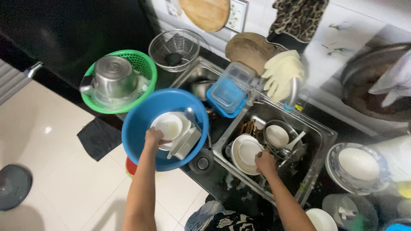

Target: The person washes various dishes, including bowls, plates, and a plastic container, using a sponge and running water in a kitchen sink. They scrub each item and place them into a blue basin or stack them in the sink.

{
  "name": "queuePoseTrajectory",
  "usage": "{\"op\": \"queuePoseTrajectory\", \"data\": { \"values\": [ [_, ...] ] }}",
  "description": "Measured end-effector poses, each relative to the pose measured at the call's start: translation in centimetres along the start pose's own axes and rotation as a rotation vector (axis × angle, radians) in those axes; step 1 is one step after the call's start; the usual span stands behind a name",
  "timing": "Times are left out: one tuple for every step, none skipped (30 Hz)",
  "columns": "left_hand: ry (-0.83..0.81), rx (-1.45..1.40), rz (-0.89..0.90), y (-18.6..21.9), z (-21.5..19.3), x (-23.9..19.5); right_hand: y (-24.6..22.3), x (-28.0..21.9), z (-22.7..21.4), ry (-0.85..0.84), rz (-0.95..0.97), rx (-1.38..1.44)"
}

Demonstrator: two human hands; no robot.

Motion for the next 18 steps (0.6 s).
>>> {"op": "queuePoseTrajectory", "data": {
  "values": [
    [0.002,-0.014,0.022,1.2,-0.1,-0.7,-0.2,-0.9,-0.8,0.01,-0.008,-0.028],
    [0.004,-0.028,0.045,2.4,0.1,-1.4,-0.4,-1.8,-1.7,0.021,-0.013,-0.048],
    [-0.036,-0.026,0.062,3.8,0.5,-2.2,-0.6,-2.7,-2.6,0.043,-0.019,-0.055],
    [-0.076,-0.024,0.079,5.4,0.8,-3.0,-0.7,-3.8,-3.3,0.071,-0.017,-0.077],
    [-0.114,-0.023,0.096,7.2,1.0,-3.9,-1.1,-5.0,-3.9,0.077,-0.054,0.003],
    [-0.141,0.001,0.074,8.8,1.6,-4.7,-1.4,-6.2,-4.5,0.083,-0.091,0.083],
    [-0.165,0.025,0.052,10.3,2.5,-5.5,-1.8,-7.1,-5.0,0.089,-0.131,0.162],
    [-0.189,0.049,0.03,11.8,3.5,-6.4,-2.0,-7.9,-5.2,0.03,-0.143,0.262],
    [-0.234,0.049,0.017,13.2,4.6,-7.3,-2.3,-8.8,-5.4,-0.028,-0.156,0.363],
    [-0.28,0.049,0.003,14.3,5.9,-8.3,-2.4,-9.6,-5.5,-0.085,-0.169,0.463],
    [-0.333,0.05,-0.014,15.2,7.4,-9.3,-2.2,-10.4,-5.8,-0.122,-0.191,0.539],
    [-0.388,0.036,-0.011,16.1,8.8,-10.2,-1.9,-11.0,-6.2,-0.158,-0.213,0.615],
    [-0.458,0.031,-0.017,16.7,10.6,-11.1,-1.0,-12.0,-6.6,-0.185,-0.221,0.7],
    [-0.529,0.025,-0.023,17.0,12.4,-12.0,0.0,-12.6,-7.4,-0.169,-0.247,0.732],
    [-0.575,0.031,-0.036,16.9,14.2,-12.7,1.2,-13.4,-8.1,-0.153,-0.264,0.767],
    [-0.62,0.037,-0.049,16.6,15.9,-13.4,2.4,-14.1,-9.0,-0.136,-0.282,0.801],
    [-0.668,0.045,-0.062,16.1,17.8,-14.1,4.1,-14.6,-9.9,-0.1,-0.233,0.812],
    [-0.699,0.046,-0.083,15.3,19.5,-14.8,5.8,-15.1,-11.0,-0.065,-0.183,0.823]
  ]
}}
Point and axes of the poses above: each hand's wrist, its own x-axis towards the middle knuckle, its own z-axis out of the palm, y = z × x, the point moved 5 cm from there along x, towards the middle knuckle, and after that the axes turned 9 degrees about z, right-handed, at the moved point
